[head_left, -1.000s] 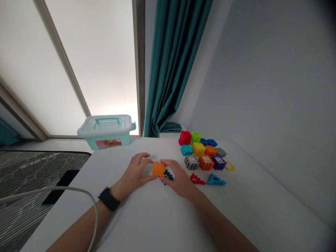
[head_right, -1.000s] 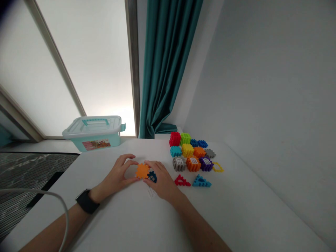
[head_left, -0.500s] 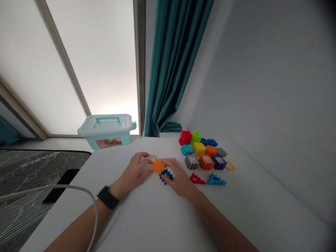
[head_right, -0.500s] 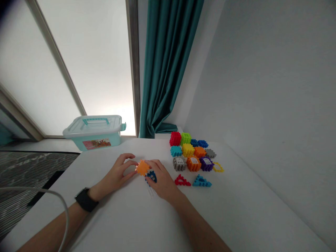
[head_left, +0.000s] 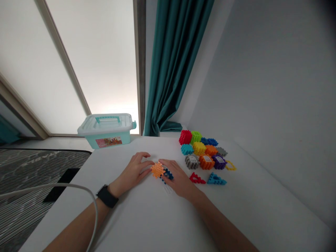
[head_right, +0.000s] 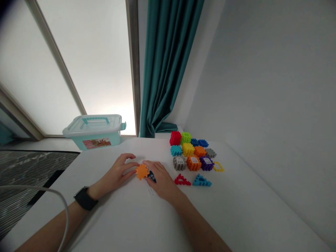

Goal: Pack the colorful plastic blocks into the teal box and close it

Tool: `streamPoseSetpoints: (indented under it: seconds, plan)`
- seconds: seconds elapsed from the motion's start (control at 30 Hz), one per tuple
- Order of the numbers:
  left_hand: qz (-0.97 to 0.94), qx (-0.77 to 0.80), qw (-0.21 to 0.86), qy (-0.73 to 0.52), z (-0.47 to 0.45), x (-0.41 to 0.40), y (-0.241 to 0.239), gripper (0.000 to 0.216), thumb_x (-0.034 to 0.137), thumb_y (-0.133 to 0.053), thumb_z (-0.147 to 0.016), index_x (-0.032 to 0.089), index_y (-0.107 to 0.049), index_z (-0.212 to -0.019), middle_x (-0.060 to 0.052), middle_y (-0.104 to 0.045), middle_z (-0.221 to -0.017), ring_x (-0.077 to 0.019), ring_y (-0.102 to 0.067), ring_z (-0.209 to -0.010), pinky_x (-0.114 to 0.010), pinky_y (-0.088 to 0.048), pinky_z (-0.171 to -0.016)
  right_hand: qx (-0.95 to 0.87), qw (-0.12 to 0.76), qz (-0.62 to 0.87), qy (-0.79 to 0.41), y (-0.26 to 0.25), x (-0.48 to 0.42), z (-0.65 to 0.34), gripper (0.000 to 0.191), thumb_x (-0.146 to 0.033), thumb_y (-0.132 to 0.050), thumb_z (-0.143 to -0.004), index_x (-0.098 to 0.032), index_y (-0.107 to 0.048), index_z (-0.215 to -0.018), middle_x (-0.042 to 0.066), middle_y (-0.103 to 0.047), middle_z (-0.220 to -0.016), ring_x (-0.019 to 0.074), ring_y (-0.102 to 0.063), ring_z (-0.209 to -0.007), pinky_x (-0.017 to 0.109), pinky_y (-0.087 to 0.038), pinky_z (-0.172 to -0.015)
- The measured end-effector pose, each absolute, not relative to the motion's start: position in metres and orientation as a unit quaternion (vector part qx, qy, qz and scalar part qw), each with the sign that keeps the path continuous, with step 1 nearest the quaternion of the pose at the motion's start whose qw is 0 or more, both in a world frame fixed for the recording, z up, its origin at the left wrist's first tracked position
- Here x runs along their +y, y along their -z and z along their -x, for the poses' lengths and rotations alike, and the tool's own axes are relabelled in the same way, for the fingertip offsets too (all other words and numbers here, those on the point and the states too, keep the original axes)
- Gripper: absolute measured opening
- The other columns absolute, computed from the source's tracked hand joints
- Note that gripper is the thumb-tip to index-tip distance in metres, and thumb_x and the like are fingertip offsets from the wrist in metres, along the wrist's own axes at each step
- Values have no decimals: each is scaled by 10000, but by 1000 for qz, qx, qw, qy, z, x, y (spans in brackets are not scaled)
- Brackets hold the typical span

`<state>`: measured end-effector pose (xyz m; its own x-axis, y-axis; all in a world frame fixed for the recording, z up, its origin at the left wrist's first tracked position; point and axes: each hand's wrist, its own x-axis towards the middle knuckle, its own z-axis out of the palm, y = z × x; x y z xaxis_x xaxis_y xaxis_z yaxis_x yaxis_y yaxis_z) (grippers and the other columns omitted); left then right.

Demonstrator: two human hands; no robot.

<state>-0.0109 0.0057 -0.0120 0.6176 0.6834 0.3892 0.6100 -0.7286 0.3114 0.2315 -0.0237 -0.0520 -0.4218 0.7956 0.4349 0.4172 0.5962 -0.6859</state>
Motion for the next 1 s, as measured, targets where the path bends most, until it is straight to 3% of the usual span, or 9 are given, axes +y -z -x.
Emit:
streamPoseSetpoints:
  seconds: [0.33, 0.53, 1.0]
  plan:
    - [-899, 357, 37, -250, 8, 2, 4, 231, 255, -549, -963, 234, -640, -1174, -112, -581, -1228, -254, -553, -1154, -433, -468, -989, -803, 401, 373, -233, 50, -23, -232, 514, -128, -593, -891, -251, -502, -1382, 103, -581, -1368, 259, -510, -1287, 500, -423, -1114]
    - [-897, 362, 22, -255, 5, -1, 0, 440, 398, -768, -801, 220, -606, -1170, -116, -572, -1242, -285, -551, -1158, -457, -466, -989, -782, 429, 389, -229, 49, -24, -230, 494, -146, -617, -880, -260, -514, -1350, 103, -592, -1338, 275, -523, -1269, 518, -431, -1100]
    - [-888, 357, 26, -288, -1, -5, -3, 342, 360, -748, -808, 210, -628, -1091, -126, -568, -1245, -287, -558, -1162, -445, -480, -974, -744, 473, 407, -240, 47, -28, -224, 482, -234, -661, -869, -261, -491, -1318, 96, -577, -1314, 261, -548, -1201, 470, -480, -1032]
